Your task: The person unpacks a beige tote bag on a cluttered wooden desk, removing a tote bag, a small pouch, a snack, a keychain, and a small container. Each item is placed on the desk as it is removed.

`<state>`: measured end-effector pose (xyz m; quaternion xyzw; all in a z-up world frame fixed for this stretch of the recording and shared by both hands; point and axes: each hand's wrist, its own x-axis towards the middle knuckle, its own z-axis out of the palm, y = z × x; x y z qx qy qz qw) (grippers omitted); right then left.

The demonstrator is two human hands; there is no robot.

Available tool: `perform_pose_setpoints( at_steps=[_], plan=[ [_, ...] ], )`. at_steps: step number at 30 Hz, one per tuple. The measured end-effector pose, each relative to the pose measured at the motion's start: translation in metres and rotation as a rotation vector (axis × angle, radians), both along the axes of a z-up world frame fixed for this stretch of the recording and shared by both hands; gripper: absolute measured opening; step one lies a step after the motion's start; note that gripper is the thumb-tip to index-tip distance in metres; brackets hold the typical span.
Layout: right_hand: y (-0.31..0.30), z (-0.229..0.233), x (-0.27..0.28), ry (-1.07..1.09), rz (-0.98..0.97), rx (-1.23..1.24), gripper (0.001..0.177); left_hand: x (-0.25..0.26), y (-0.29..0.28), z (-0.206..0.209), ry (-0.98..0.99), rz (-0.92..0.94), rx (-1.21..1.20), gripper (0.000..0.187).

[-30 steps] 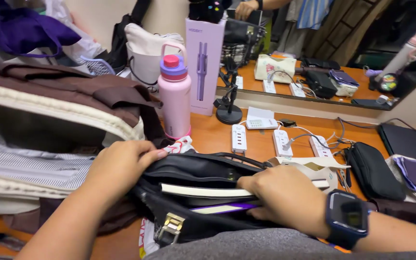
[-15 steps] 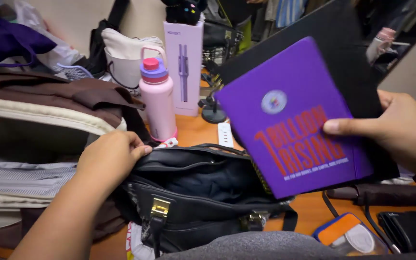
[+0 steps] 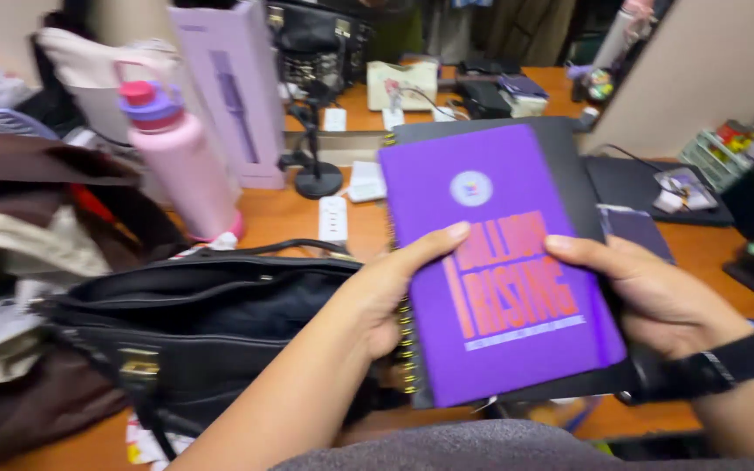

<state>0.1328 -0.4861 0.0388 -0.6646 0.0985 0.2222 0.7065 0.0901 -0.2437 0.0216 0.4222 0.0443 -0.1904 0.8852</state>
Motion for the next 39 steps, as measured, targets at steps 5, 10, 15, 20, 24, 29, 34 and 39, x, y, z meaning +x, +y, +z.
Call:
perform_pose_setpoints(
  at_steps=[5, 10, 15, 20, 24, 29, 34, 39],
  plan=[
    [-0.076, -0.048, 0.009, -0.007, 0.087, 0.201, 0.048, -0.005, -0.055, -0.028, 0.087, 0.110, 0.096, 0.057],
    [-0.119, -0.140, 0.025, -0.243, 0.156, 0.153, 0.052, -0.032, -0.074, -0.053, 0.211, 0.206, 0.274, 0.051],
    [-0.140, -0.224, -0.004, -1.078, 0.958, -0.869, 0.056, -0.065, -0.086, -0.094, 0.347, 0.229, 0.217, 0.052],
    [-0.131, -0.255, -0.019, -1.225, 0.947, -1.137, 0.062, -0.065, -0.093, -0.141, 0.367, 0.171, 0.332, 0.057],
    [-0.139, -0.240, -0.019, -1.028, 0.959, -1.634, 0.059, -0.070, -0.095, -0.172, 0.440, 0.167, 0.379, 0.060],
    [-0.161, -0.215, -0.019, -0.992, 0.797, -1.258, 0.095, -0.053, -0.078, -0.195, 0.427, 0.174, 0.371, 0.063],
    [-0.162, -0.211, -0.016, -0.983, 0.835, -1.293, 0.095, -0.033, -0.057, -0.206, 0.416, 0.196, 0.364, 0.064],
    [-0.175, -0.216, -0.010, -0.962, 0.808, -1.296, 0.095, -0.032, -0.038, -0.213, 0.491, 0.249, 0.408, 0.069]
  ],
)
